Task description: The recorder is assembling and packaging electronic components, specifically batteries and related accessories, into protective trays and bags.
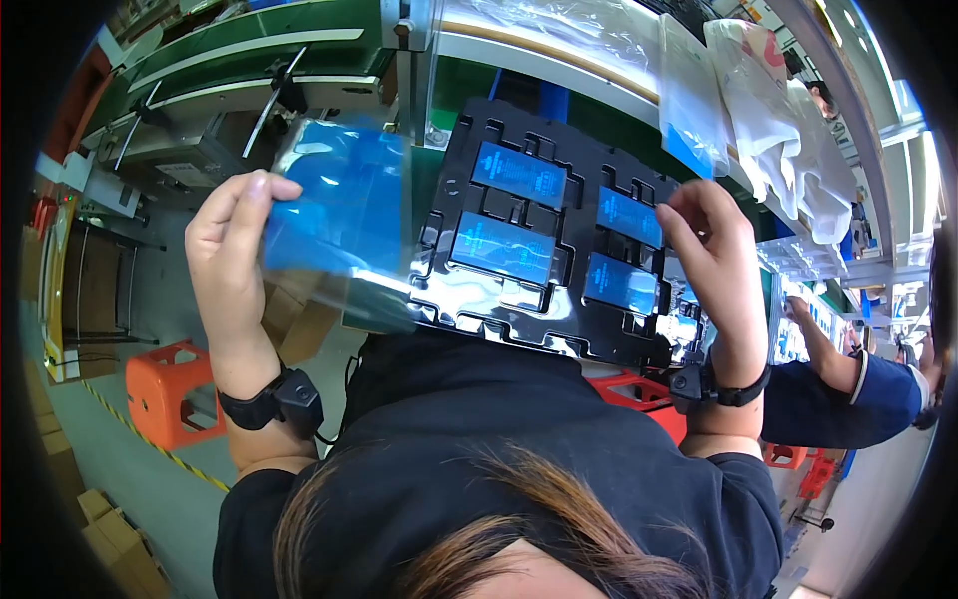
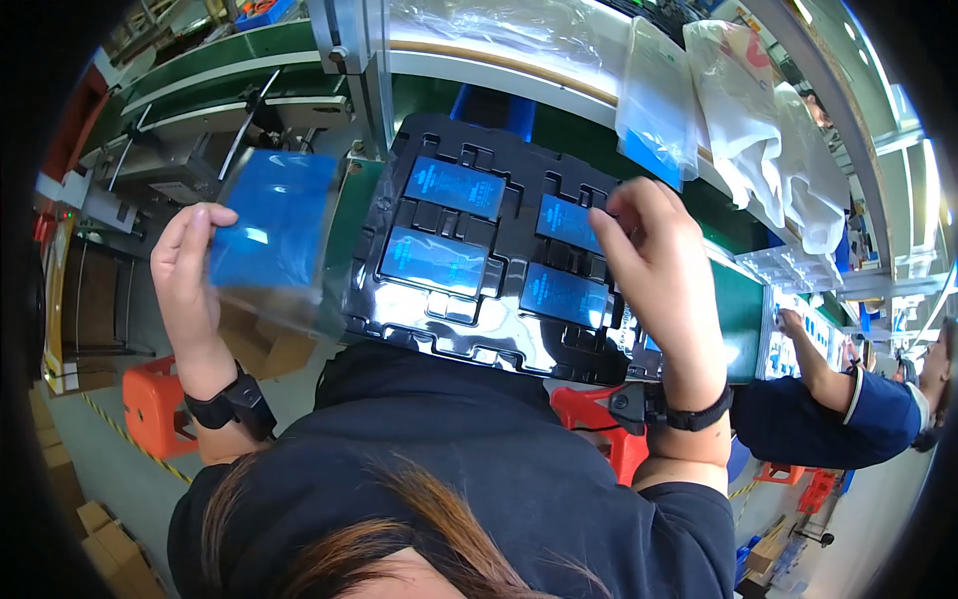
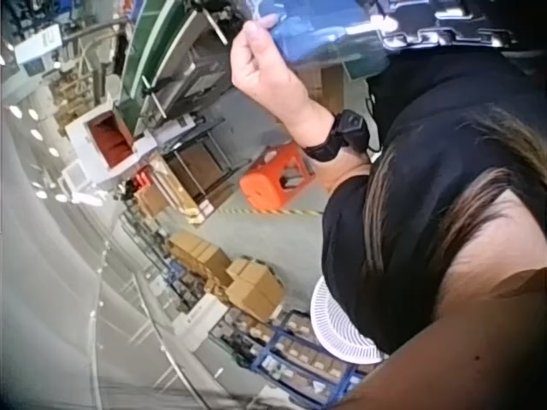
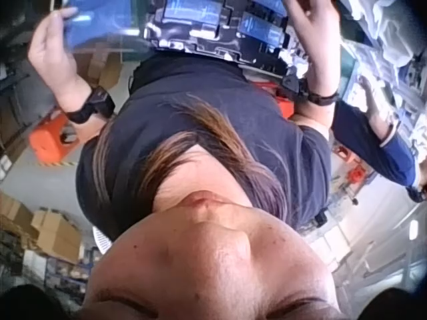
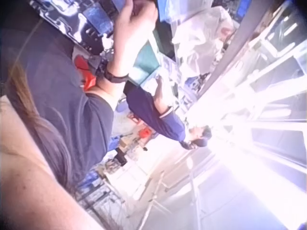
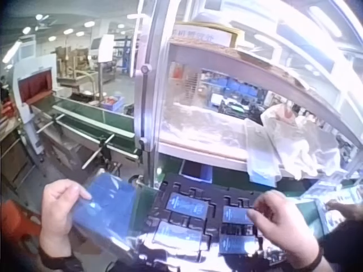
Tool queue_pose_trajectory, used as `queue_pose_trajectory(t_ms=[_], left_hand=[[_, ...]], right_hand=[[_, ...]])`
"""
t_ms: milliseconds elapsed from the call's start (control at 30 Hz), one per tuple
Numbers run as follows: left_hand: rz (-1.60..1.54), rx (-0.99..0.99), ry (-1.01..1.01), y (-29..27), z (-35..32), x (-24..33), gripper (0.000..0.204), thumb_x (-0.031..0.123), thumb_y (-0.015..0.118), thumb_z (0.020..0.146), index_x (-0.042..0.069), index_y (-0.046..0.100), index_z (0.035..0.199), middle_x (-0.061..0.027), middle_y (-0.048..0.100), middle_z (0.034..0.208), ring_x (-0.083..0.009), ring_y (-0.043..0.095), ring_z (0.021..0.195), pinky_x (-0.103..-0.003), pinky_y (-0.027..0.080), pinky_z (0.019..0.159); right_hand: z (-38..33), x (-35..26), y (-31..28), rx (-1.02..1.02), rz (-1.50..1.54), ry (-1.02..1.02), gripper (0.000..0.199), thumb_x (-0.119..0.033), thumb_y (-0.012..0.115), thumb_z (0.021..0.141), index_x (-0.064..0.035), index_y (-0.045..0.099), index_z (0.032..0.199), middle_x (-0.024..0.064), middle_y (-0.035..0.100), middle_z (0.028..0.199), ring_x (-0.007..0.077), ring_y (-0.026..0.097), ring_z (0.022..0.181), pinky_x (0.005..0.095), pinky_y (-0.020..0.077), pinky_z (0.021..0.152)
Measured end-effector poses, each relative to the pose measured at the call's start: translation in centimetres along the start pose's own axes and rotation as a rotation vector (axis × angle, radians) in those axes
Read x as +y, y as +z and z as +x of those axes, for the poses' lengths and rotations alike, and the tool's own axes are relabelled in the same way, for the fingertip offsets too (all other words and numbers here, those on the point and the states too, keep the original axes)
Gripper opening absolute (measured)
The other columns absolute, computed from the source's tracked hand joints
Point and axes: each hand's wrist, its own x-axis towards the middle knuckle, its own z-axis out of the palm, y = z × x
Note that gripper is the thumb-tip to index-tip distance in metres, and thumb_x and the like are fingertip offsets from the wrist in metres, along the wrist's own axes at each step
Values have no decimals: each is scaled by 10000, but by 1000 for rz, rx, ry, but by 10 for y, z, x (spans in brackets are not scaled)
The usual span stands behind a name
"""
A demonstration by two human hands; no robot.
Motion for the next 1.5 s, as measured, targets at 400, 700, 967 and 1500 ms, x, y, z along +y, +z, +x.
queue_pose_trajectory(t_ms=[400,700,967,1500], left_hand=[[-285,-565,-333,56,-2,-15,139,99,582,861,-1,612,954,-27,620,879,-53,536,757,-204,415,744],[-323,-544,-334,55,0,-6,153,91,585,849,-9,577,965,-54,605,896,-87,551,788,-208,414,730],[-407,-555,-269,72,16,-5,160,135,584,860,7,569,955,-28,584,828,-82,550,739,-193,418,680],[-373,-545,-333,108,16,-33,162,133,555,892,12,582,996,-25,591,931,-86,557,825,-206,421,764]], right_hand=[[-75,45,5,45,496,598,527,-225,641,807,87,473,1197,174,564,1087,229,557,986,306,428,848],[-88,30,-17,194,1484,289,743,31,623,746,12,253,1389,158,451,1303,197,498,1138,308,385,967],[-146,141,-51,453,1444,341,604,-5,586,783,51,337,1330,164,577,1128,178,622,921,272,505,802],[-266,297,-12,631,1452,606,548,-31,585,826,-14,378,1334,111,586,1141,178,618,947,315,510,830]])
